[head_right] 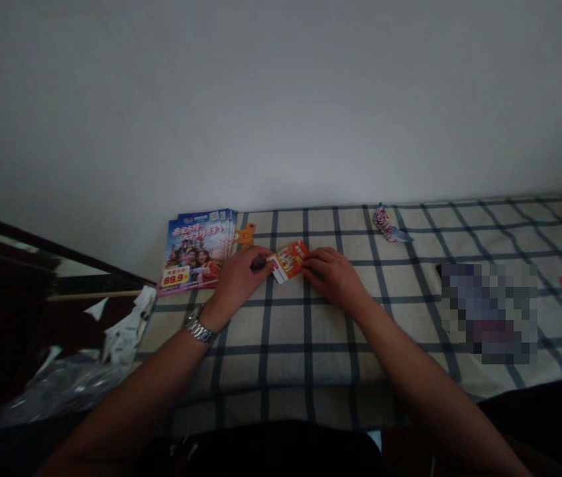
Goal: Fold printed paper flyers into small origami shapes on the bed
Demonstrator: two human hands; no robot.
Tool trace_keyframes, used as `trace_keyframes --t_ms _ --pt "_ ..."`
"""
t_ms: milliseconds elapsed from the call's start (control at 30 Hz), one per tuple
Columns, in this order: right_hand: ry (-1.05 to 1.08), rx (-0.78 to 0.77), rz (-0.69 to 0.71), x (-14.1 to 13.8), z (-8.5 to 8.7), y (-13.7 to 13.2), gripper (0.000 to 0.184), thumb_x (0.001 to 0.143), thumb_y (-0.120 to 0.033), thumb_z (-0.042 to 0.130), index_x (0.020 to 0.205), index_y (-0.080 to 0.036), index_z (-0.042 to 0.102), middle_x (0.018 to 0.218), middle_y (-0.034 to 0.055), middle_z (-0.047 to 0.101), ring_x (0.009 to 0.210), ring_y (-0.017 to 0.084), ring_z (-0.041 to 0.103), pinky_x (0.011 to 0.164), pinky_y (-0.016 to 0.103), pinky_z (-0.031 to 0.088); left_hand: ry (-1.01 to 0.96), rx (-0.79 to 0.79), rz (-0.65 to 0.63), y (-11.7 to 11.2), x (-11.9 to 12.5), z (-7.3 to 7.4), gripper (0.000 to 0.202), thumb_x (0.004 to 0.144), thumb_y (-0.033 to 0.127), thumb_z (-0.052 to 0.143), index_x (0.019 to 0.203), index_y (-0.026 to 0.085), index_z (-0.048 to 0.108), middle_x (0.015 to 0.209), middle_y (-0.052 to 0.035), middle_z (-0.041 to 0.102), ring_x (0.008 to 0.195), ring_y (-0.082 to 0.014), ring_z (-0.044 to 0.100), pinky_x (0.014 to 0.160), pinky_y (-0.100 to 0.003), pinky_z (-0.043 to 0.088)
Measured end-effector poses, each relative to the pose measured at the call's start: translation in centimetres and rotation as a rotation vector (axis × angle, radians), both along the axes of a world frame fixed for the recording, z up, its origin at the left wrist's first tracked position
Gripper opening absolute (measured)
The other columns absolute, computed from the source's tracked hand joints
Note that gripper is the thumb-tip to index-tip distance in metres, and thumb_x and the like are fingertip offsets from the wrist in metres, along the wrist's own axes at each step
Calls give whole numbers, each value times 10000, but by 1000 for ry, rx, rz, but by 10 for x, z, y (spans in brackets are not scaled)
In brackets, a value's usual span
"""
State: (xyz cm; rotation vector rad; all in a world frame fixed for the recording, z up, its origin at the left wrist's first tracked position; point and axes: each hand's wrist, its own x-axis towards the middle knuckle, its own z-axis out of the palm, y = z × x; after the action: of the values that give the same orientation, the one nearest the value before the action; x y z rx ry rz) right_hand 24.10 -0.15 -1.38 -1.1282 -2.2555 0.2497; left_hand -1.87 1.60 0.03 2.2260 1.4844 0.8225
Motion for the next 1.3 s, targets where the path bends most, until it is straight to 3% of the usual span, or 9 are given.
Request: trace_keyframes --t_ms 167,367,467,667,867,1300 --pt "-10 4 -19 1 -2 0 194 1004 -269 638 1164 -230 740 1199 117 744 1140 297 687 998 505 580 68 109 -84 2 -1 -5 192 963 255 711 1150 213 718 1147 -69 667 1097 -247 639 955 -409 552" --pt "7 24 -5 2 -5 2 200 1001 -253 637 1162 -234 754 1234 104 745 1178 284 687 1037 491 572 106 208 -477 1 0 -8 240 1025 262 627 1255 254 693 1385 -56 636 1294 -242 577 1123 -468 501" --pt "11 26 4 4 -5 3 246 1007 -248 623 1221 -236 744 1259 97 750 1239 290 666 1084 510 551 151 205 -565 -1 0 -7 257 1042 289 600 1282 247 682 1404 -56 632 1328 -239 568 1173 -478 469" --pt "-11 28 -5 5 -4 3 328 1006 -232 603 1316 -237 708 1358 113 696 1313 313 610 1123 543 525 230 162 -554 -9 3 -4 359 1041 362 602 1377 242 637 1416 -77 607 1332 -253 557 1167 -474 469" --pt "-40 22 -13 6 -2 1 281 1007 -260 608 1252 -254 746 1332 122 672 1254 306 629 1063 524 561 328 167 -486 -19 10 -1 399 1036 381 597 1401 222 622 1458 -100 572 1297 -296 558 1100 -499 502" --pt "-26 -26 9 10 -7 3 285 1014 -249 599 1251 -245 756 1365 110 692 1282 296 639 1104 511 541 398 193 -512 -24 14 2 495 1038 444 580 1484 228 560 1510 -89 552 1280 -299 530 1080 -470 486"
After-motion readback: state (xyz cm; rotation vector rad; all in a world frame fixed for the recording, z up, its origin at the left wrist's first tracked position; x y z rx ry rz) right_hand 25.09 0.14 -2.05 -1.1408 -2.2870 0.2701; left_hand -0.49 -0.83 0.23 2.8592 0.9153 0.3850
